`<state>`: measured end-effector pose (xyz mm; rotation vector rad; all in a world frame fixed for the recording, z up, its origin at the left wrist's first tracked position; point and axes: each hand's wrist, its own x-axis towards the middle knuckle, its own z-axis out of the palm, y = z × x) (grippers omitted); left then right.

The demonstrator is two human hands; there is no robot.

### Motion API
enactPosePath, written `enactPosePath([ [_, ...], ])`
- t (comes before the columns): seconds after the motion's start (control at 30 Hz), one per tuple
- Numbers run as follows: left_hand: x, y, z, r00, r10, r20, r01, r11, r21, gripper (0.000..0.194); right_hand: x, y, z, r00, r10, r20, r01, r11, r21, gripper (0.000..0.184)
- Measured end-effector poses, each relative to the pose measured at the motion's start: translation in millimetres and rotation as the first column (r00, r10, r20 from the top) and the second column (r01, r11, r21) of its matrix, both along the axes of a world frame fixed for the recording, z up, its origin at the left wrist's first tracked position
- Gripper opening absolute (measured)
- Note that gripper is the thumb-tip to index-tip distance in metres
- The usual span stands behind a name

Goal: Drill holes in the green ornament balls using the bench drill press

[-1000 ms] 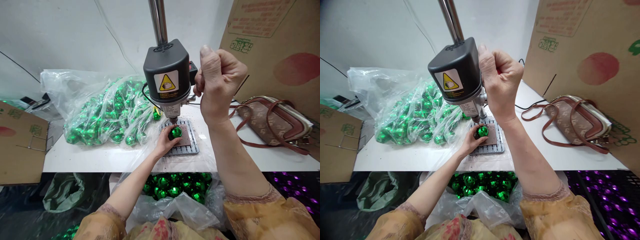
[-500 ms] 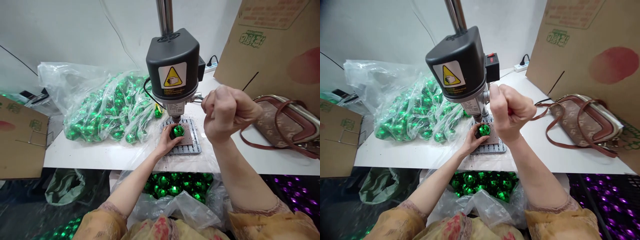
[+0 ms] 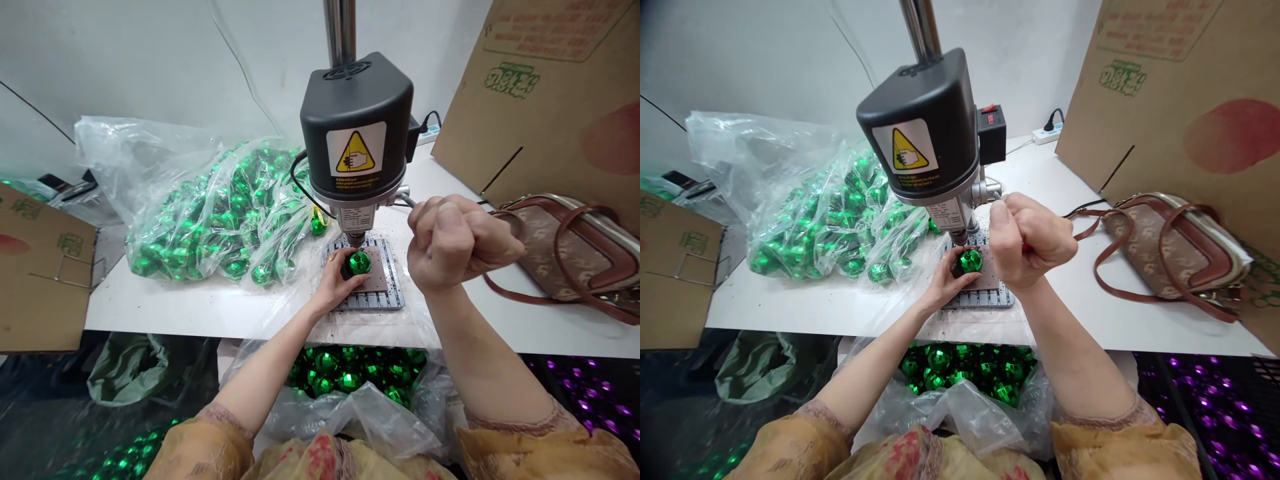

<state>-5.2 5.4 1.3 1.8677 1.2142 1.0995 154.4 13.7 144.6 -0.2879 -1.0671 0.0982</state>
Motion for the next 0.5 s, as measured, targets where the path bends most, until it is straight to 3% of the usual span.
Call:
enactPosePath([
  [0.27, 2, -2, 3.3, 1.000, 0.013, -0.001, -0.013, 1.000, 0.009, 0.057, 4, 4, -9.9, 0.998, 0.011, 0.058, -0.010, 1.000, -0.005, 0.058],
  [0.43, 2, -4, 5.4, 1.000, 0.027, -0.010, -0.027, 1.000, 0.016, 0.055, 7, 5, -21.2, 0.994, 0.015, 0.107, -0.033, 0.986, 0.166, 0.049],
  [0.5, 2, -4, 4.5, 1.000, 0.022, -0.005, -0.022, 1.000, 0.007, 0.056, 8, 1, -20.1, 0.992, 0.005, 0.122, -0.021, 0.991, 0.129, 0.051],
])
